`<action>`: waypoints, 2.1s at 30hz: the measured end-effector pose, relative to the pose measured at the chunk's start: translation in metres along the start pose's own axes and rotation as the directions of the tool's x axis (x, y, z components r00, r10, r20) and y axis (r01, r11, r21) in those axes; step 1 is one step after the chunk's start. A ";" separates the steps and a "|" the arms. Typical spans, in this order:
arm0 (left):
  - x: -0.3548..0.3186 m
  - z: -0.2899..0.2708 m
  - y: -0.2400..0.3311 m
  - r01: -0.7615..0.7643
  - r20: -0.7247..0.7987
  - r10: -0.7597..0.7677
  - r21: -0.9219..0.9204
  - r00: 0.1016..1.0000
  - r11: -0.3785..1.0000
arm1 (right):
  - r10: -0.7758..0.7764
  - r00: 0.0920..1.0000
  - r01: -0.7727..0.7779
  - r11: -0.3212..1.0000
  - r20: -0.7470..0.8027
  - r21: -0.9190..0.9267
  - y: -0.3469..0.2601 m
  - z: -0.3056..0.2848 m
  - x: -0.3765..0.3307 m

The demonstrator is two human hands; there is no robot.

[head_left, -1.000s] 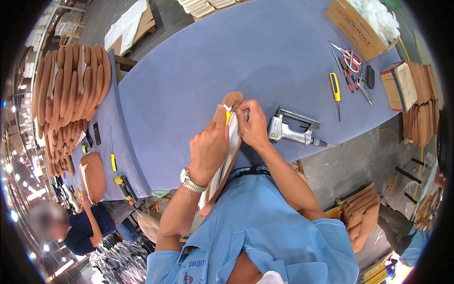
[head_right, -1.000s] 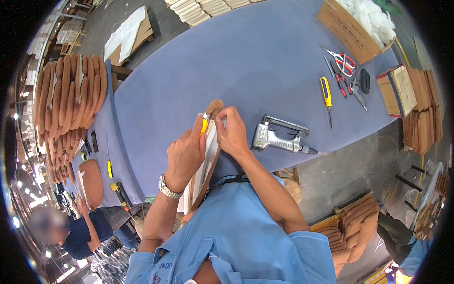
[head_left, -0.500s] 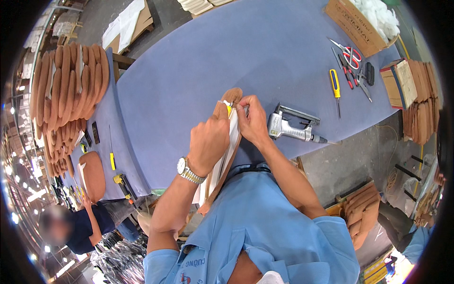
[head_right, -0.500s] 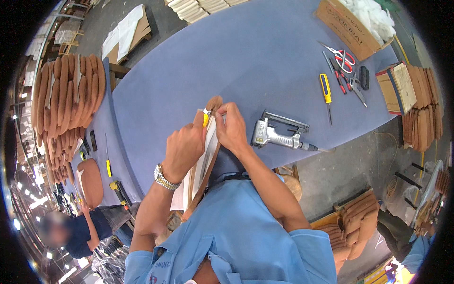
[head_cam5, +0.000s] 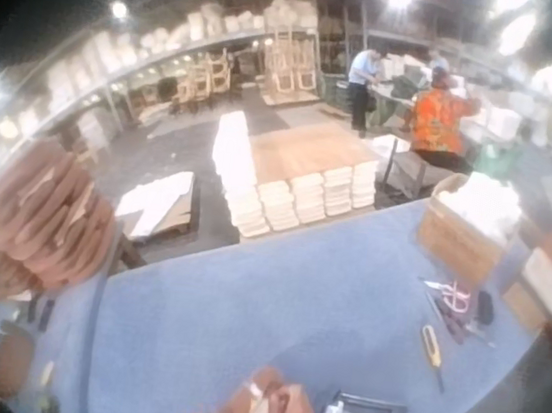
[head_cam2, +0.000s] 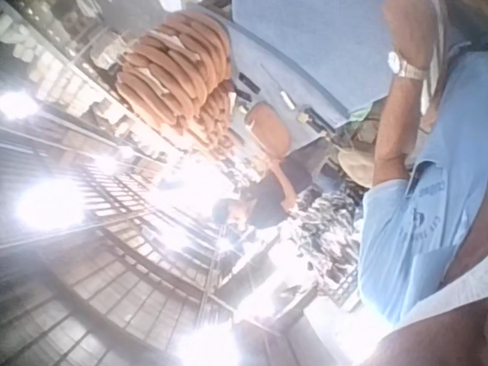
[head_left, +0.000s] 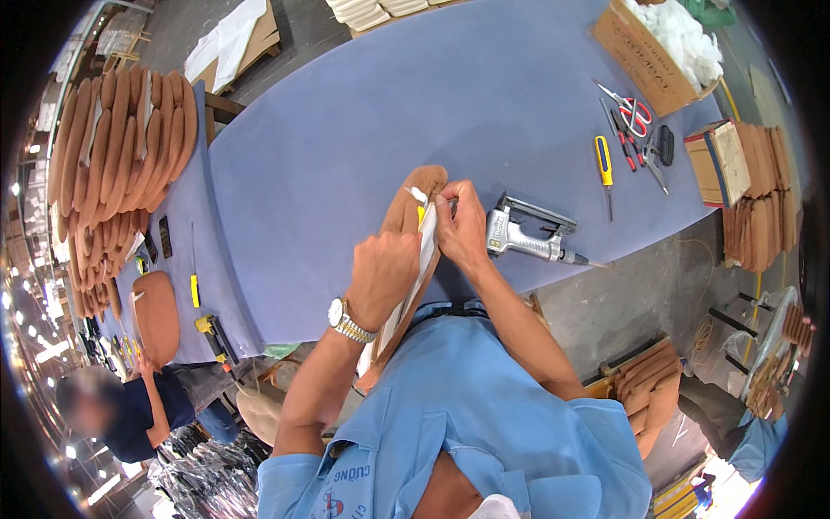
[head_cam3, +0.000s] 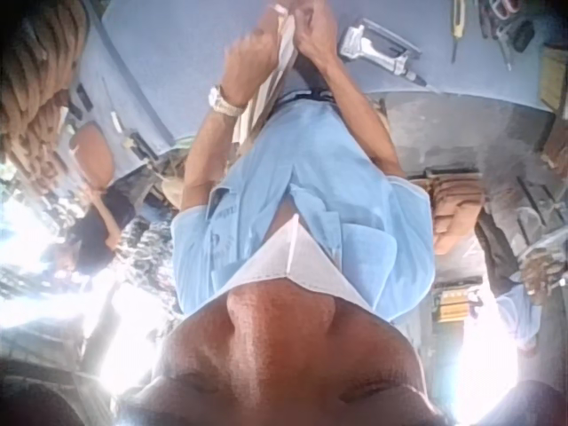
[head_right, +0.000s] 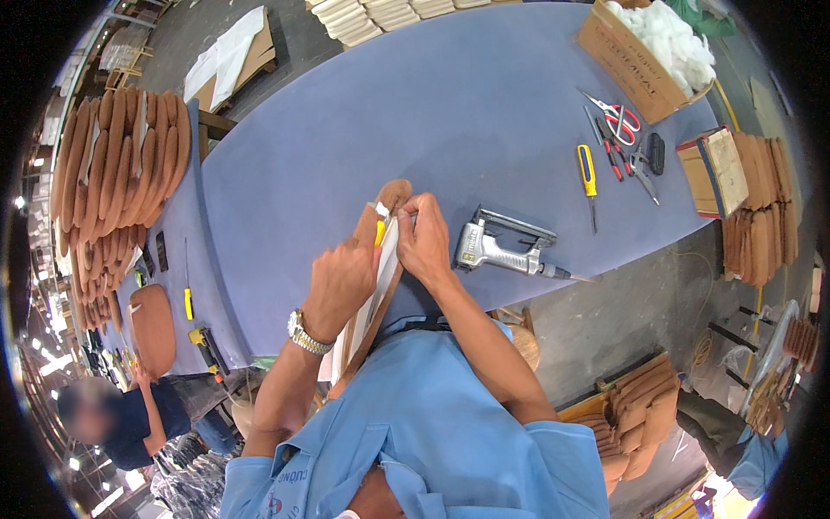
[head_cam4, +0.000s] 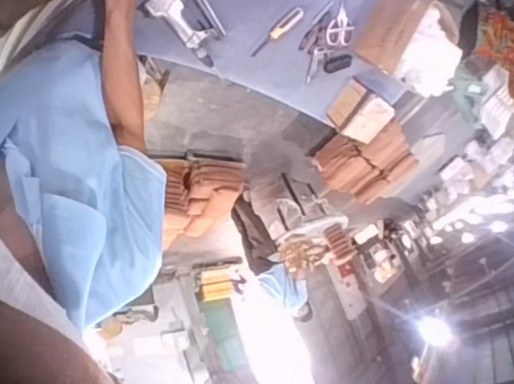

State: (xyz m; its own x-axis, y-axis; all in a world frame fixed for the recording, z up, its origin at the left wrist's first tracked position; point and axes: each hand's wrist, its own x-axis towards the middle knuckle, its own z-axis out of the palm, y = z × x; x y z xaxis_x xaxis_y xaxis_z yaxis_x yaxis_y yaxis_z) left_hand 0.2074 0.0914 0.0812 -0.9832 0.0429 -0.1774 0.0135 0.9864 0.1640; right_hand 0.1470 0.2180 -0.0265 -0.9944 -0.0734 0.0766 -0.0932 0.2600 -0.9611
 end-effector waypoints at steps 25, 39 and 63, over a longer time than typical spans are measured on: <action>-0.056 -0.014 0.021 0.160 0.012 -0.177 -0.498 0.984 0.852 | 0.224 0.972 -0.184 0.917 -0.072 0.355 0.032 -0.110 0.037; -0.079 -0.017 -0.003 0.034 -0.198 -0.206 -0.635 0.958 0.771 | 0.246 0.969 -0.247 0.962 0.027 0.115 0.045 -0.136 0.043; 0.049 0.017 0.016 -0.212 -0.240 0.060 -0.679 0.969 0.703 | 0.295 0.953 -0.274 0.933 -0.062 0.236 0.113 -0.160 0.068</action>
State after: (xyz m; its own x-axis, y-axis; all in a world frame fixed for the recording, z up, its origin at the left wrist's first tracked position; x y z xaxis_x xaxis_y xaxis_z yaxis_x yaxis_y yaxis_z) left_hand 0.1620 0.1121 0.0588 -0.9955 0.0630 0.0712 0.0945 0.5760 0.8119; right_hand 0.0604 0.3969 -0.0876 -0.9787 0.0661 -0.1944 0.1970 0.0357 -0.9798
